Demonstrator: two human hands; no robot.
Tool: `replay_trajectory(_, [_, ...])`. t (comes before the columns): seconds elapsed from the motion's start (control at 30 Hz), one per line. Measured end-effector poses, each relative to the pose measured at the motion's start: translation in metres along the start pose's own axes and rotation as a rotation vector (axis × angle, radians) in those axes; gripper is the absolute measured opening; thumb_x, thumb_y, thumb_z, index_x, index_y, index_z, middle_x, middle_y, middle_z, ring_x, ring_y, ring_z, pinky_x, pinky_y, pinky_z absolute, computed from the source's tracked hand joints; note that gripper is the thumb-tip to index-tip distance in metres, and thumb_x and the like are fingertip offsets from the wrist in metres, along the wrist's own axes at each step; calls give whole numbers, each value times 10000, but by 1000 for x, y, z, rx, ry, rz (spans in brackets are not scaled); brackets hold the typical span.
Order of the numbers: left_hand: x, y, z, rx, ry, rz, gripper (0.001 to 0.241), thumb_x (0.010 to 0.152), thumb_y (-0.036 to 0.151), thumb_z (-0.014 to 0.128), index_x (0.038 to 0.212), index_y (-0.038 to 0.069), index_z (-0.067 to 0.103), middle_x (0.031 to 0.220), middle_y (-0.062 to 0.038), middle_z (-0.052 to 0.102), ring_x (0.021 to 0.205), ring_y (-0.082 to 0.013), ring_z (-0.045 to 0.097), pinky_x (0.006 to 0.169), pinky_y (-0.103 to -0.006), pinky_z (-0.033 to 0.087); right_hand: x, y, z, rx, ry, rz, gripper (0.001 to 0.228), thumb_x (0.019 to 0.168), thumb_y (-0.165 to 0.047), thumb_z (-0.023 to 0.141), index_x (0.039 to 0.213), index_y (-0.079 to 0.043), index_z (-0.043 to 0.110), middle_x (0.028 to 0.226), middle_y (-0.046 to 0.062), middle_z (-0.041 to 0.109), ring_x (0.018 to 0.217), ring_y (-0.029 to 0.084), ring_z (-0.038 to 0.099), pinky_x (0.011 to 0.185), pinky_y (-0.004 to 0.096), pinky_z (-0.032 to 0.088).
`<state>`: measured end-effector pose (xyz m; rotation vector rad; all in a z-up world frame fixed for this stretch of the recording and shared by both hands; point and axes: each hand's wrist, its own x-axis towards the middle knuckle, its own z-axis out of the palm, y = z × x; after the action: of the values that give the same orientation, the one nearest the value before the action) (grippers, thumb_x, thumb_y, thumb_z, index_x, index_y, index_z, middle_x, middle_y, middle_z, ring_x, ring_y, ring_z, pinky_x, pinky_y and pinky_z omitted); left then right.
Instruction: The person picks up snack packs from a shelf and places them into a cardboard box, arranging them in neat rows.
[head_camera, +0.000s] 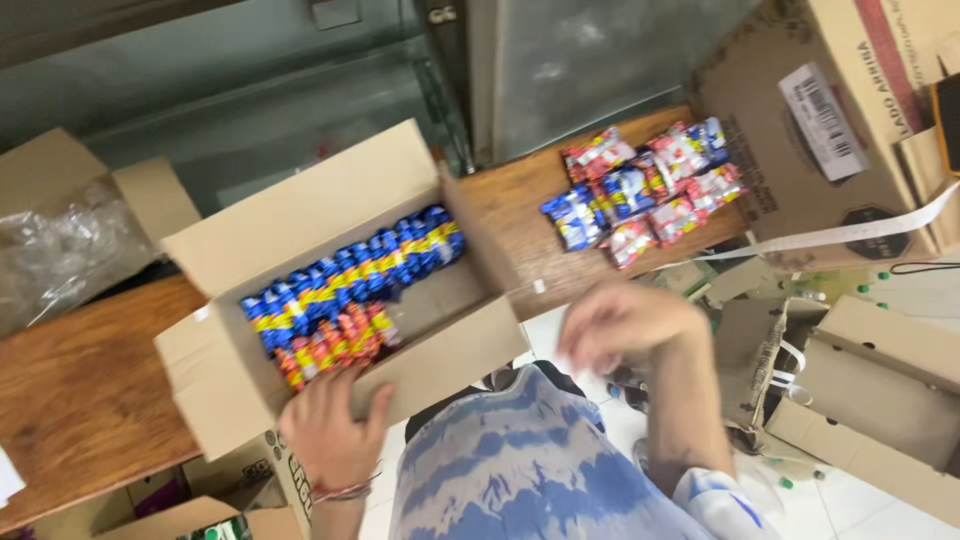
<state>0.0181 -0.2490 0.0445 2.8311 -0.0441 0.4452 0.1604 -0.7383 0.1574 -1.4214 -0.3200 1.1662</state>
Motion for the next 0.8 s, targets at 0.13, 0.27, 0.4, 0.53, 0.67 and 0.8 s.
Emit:
replay_trajectory(0.13, [9, 7, -2, -13, 14, -2, 785, 1220, 775, 531, 1218, 130, 979, 1149, -81, 951, 990, -292, 847, 865, -475, 523, -54, 22, -89, -49, 835, 75, 111, 1234, -241, 848, 1182, -159, 902, 1014, 42, 895, 874, 157, 828, 758, 316, 648])
replay_trajectory(0.27, [12, 2, 0, 45, 74, 54, 618, 1273, 602, 671, 1173, 85, 994, 1141, -107, 948, 1025, -329, 866, 900, -495, 590, -53, 59, -153, -427, 1361, 251, 531, 1164, -450, 913, 1607, -190, 776, 1607, 129, 711, 1397, 343, 726, 1177, 562, 535])
replay_trajectory(0.4, [0, -6, 14, 54, 164, 55, 625, 1320, 561, 693, 1196, 47, 1025, 1182, -137, 963, 1117, -355, 910, 946, -482, 606, -35, 82, -175, -630, 1268, 214, 722, 1142, -452, 944, 1756, -118, 761, 1727, 256, 662, 1606, 441, 610, 1413, 687, 464])
replay_trajectory(0.53, [-11, 4, 13, 135, 82, -63, 602, 1355, 596, 681, 1305, 109, 1031, 1283, -104, 972, 1293, -348, 904, 1156, -475, 611, -34, 101, -192, -665, 1292, 141, 585, 1168, -382, 946, 1646, -76, 807, 1683, 253, 739, 1579, 451, 664, 1324, 671, 516])
replay_trajectory(0.67, [-1, 11, 8, 93, 112, -38, 524, 1363, 536, 729, 1252, 111, 1017, 1226, -105, 953, 1210, -338, 893, 1111, -474, 610, -39, 75, -180, -457, 1353, 178, 586, 1107, -354, 982, 1600, -113, 778, 1589, 181, 751, 1330, 323, 659, 1127, 561, 563])
replay_trajectory(0.8, [-16, -6, 20, 115, 128, -59, 329, 1273, 461, 968, 1274, 137, 1031, 1311, -49, 976, 1321, -295, 892, 1218, -450, 571, -70, 27, -133, 109, 1339, -142, 480, 1081, -77, 890, 1536, -79, 737, 1462, 87, 786, 1346, 210, 795, 1277, 316, 690])
